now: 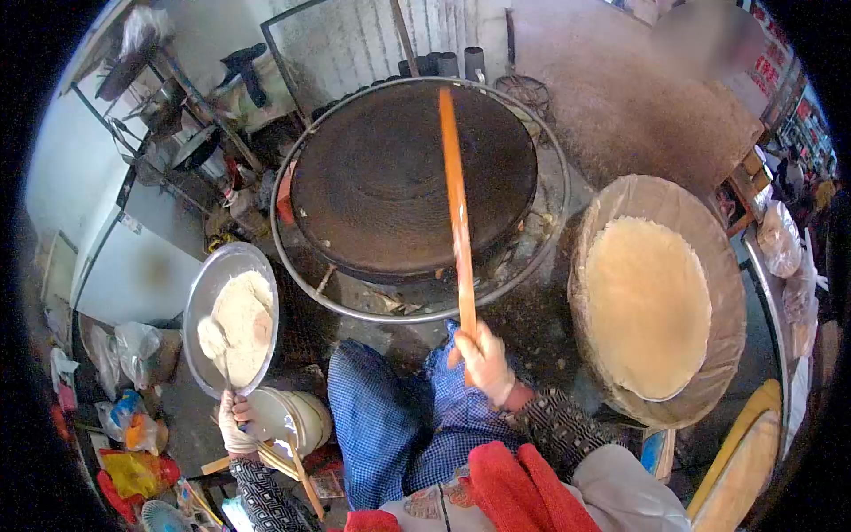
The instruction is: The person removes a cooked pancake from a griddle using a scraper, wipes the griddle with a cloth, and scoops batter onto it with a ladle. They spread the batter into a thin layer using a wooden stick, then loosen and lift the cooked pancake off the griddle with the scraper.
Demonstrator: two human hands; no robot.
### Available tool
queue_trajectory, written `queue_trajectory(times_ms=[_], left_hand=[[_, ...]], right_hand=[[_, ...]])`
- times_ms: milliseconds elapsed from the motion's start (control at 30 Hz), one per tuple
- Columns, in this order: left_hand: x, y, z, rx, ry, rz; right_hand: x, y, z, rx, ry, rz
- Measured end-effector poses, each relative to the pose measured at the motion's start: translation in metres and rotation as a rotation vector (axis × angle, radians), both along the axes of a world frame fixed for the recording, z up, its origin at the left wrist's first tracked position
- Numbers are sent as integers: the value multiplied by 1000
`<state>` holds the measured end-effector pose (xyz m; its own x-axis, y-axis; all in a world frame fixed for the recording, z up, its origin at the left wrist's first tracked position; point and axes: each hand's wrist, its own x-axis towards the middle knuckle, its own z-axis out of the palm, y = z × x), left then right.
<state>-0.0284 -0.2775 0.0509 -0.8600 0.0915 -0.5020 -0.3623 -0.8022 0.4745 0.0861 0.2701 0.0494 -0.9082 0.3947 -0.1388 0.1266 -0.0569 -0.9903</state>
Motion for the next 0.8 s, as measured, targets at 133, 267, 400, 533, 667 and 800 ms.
queue_trajectory(times_ms=[133,267,400,533,667,800], left_hand=[[6,93,100,77,160,-69],[-4,166,157,163,207,-186],[-22,210,175,382,110,-435],[-37,232,150,285,126,-549],[-25,280,166,64,228,-578],[-19,306,162,-320,290,-648]], right_hand=[[-50,20,3,167,151,-135],[-76,22,-45,247,126,-314],[-78,69,-105,878,194,-352],[-80,112,-96,703,160,-344],[-80,153,-37,758,-53,-277],[-77,144,-46,721,-30,-349]])
